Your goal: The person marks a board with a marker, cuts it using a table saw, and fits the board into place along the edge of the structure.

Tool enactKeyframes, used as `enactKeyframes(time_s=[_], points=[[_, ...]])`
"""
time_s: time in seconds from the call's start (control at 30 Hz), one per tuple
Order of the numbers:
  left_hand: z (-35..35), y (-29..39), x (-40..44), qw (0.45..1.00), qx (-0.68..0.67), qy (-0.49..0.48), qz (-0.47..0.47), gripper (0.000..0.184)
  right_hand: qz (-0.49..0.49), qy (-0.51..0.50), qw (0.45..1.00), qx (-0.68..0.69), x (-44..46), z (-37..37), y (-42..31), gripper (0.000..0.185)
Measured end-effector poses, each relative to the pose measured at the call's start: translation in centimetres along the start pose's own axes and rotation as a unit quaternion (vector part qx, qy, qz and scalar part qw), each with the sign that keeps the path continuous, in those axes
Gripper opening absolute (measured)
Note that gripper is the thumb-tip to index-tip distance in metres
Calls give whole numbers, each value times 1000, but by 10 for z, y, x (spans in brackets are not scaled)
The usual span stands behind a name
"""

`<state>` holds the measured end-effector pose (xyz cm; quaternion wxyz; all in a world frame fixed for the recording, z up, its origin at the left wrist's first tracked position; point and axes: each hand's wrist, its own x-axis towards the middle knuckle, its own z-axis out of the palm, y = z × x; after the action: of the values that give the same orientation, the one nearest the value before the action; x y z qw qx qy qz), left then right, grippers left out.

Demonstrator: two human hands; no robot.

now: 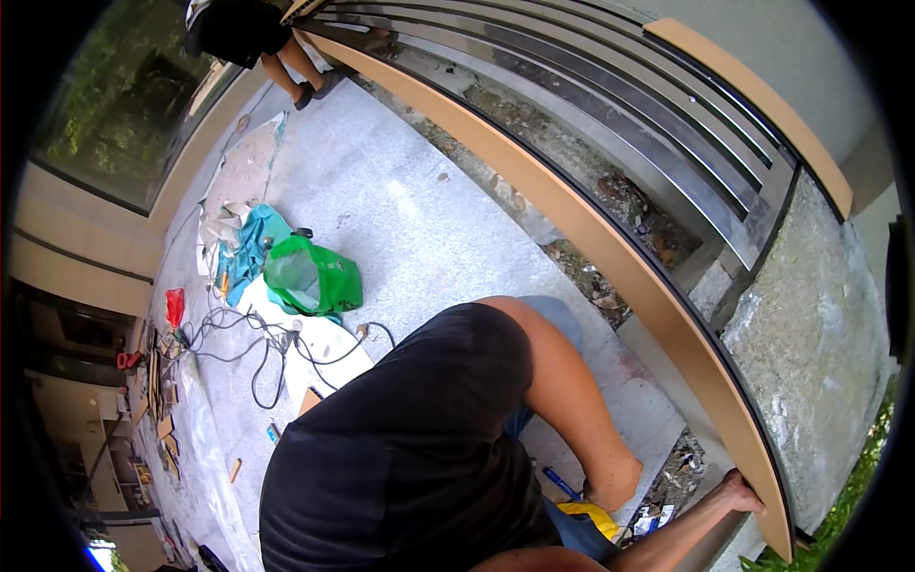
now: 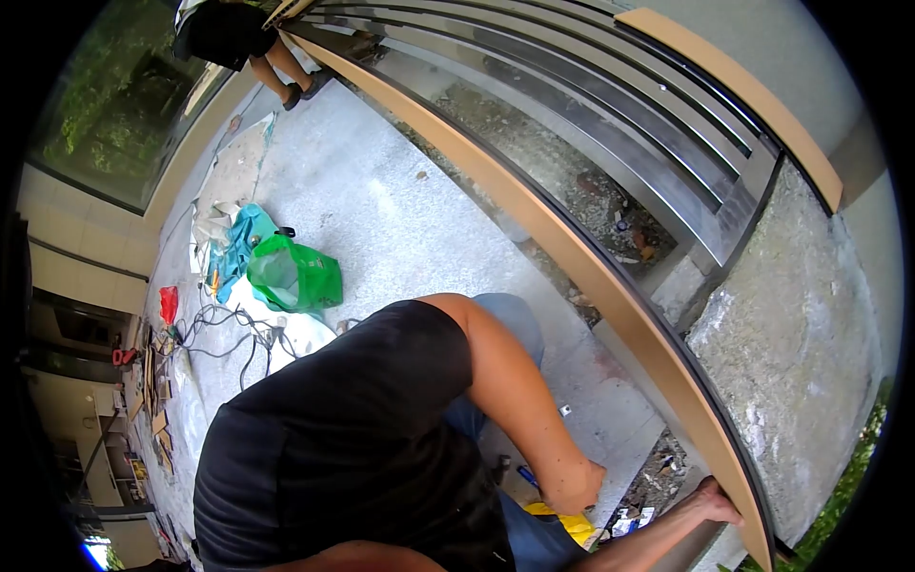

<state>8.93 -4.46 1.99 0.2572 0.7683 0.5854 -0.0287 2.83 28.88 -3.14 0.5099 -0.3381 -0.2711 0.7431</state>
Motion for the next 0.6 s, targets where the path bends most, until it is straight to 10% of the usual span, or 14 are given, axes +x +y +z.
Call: enactKeyframes(time_s=[0.6], points=[[4, -2, 8, 1000, 5, 0, -2, 31, 0, -3, 1000, 9, 14, -8, 4, 91]])
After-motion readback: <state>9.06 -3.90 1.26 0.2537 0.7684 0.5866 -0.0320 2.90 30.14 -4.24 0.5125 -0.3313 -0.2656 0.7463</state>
